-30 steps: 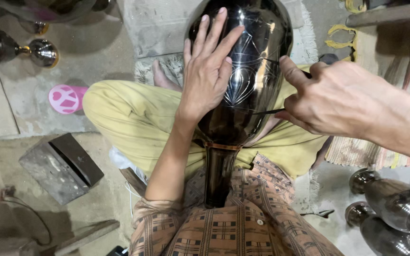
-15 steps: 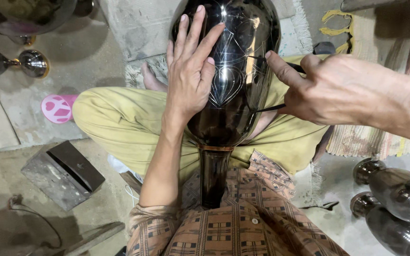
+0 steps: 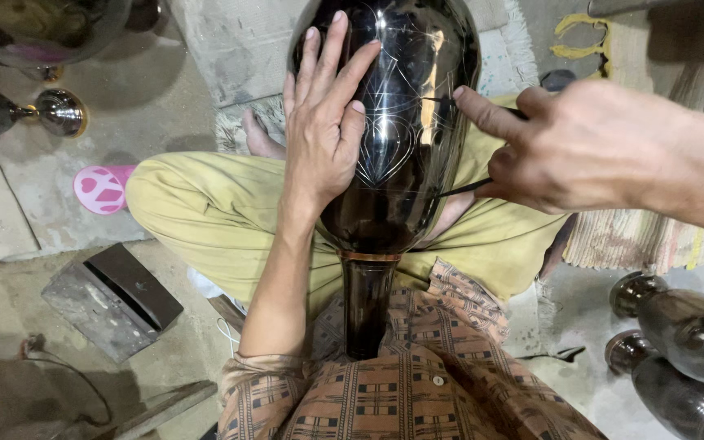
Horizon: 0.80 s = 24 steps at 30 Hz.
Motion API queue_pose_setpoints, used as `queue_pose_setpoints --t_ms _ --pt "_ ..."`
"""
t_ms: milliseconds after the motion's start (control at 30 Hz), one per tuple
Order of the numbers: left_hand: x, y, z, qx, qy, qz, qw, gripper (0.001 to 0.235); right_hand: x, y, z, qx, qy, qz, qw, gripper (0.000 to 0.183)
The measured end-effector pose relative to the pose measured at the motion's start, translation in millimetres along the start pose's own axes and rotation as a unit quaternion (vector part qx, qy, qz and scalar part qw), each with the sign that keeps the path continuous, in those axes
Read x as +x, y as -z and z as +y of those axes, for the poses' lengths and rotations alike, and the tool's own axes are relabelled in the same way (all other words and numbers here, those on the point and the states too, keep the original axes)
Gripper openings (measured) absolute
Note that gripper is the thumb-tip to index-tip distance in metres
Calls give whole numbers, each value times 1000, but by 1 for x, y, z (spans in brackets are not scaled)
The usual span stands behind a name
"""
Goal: The person sits cross-legged on the floor and uses a small chisel-like tool to engrave intricate patterns onto a large, dark metallic vase. They hold the vase steady with their left hand while carefully carving with their right hand, rotating the vase slightly to access different areas.
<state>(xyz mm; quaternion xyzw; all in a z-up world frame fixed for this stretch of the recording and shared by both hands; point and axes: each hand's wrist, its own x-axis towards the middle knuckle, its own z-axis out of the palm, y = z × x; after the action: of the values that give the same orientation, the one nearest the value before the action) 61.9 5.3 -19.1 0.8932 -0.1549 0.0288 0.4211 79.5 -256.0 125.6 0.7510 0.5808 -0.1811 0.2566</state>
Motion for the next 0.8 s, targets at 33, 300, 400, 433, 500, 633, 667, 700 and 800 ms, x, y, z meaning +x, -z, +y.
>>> queue_pose_setpoints --t_ms 33,300,400,433,500,633,667,700,800 --pt "0 1 0 0 3 4 1000 58 2 3 4 72 -19 -67 995 39" --pt "1 -1 0 17 24 7 1000 61 24 52 -4 269 -147 -113 945 43" --pt "1 -3 0 27 27 5 999 62 33 66 -14 220 -156 -220 937 43" --pt "0 -3 0 28 30 5 999 62 37 69 -18 222 -163 -225 935 48" --pt "1 -3 1 36 23 4 999 62 40 76 -23 228 -174 -224 931 56" --pt "0 -2 2 39 23 -2 999 61 44 84 -26 249 -184 -197 930 57" --pt "0 -2 2 40 22 -1 999 61 44 85 -26 255 -185 -189 930 55" --pt "0 -1 3 43 20 -1 999 61 45 87 -26 258 -186 -171 932 55" --pt "-1 0 4 42 17 -2 999 61 47 92 -25 254 -187 -160 936 56"
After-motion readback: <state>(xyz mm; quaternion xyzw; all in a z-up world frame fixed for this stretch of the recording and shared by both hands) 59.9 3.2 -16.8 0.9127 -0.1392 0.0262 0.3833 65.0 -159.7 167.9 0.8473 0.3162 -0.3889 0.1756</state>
